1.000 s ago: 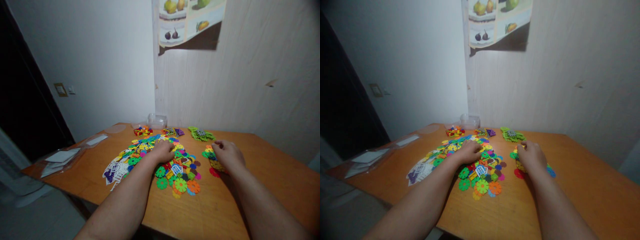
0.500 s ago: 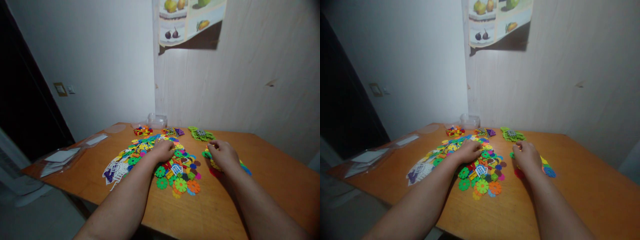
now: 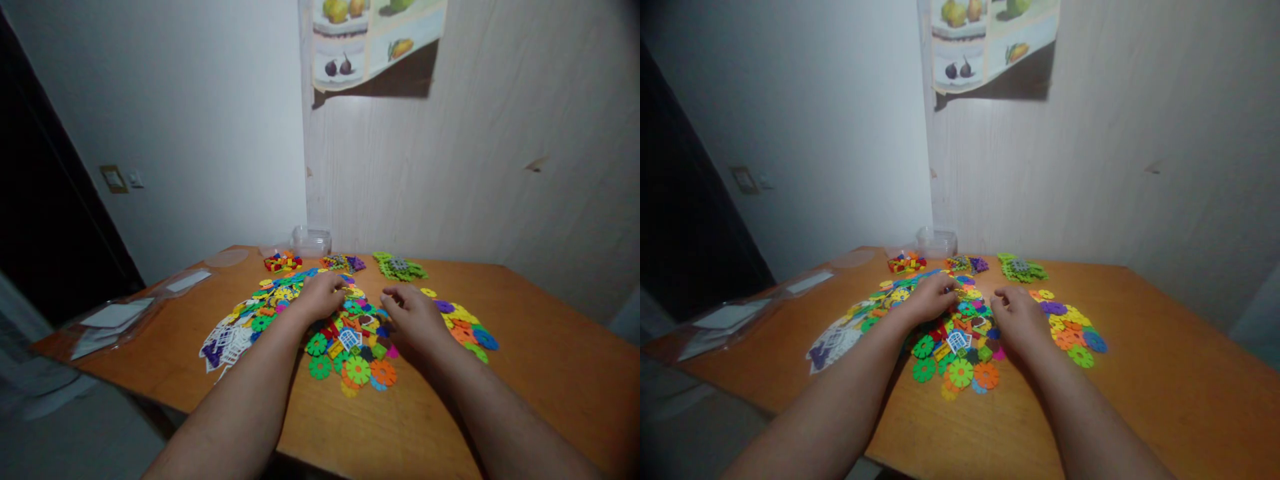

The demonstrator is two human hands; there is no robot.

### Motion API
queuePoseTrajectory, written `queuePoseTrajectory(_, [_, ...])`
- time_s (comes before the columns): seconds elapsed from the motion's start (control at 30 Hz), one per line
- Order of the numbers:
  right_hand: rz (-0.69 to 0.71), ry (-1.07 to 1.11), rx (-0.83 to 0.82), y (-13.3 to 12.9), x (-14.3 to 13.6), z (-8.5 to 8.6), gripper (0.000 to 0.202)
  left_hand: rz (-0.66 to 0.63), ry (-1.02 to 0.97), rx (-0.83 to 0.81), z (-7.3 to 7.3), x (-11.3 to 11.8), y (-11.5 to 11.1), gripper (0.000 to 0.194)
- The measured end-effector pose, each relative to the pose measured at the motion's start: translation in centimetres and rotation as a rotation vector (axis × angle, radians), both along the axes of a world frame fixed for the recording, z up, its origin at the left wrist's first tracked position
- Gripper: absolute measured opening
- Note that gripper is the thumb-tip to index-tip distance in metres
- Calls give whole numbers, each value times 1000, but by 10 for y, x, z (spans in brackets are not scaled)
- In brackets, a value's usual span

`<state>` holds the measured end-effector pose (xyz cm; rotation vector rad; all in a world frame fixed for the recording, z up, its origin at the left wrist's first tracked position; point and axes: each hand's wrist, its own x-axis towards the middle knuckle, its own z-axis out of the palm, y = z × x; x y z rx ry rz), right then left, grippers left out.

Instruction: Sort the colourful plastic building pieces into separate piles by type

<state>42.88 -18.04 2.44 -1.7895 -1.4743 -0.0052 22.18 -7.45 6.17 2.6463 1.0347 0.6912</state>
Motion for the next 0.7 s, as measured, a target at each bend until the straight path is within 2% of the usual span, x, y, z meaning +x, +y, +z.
queuePoseTrajectory(0.1, [162,145,48,2,-11,-5,39,-153,-129,-137,-1,6,-5,14])
queuePoseTrajectory(0.2, [340,359,76,2,-22,-7,35,-273,-271,-330,-5,13,-11,14])
queuePoseTrajectory(0.3, [392,543,66,3,-25,-8,29,-312,-381,-499,-8,17,-15,23])
queuePoseTrajectory(0.37, [296,601,57,5,-15,-7,29,-286,-431,-522,-9,17,-14,28])
queuePoseTrajectory(0.43, [130,552,54,7,6,-5,29,-209,-466,-475,-10,15,-8,27])
queuePoseTrajectory(0.57, [-273,179,-1,6,64,-4,27,31,-428,-306,-15,8,12,20])
queuePoseTrajectory(0.63, [-369,99,-114,4,87,-7,27,98,-358,-221,-18,4,19,19])
queuePoseTrajectory(0.7, [-397,112,-216,2,100,-11,27,99,-252,-180,-20,1,21,19])
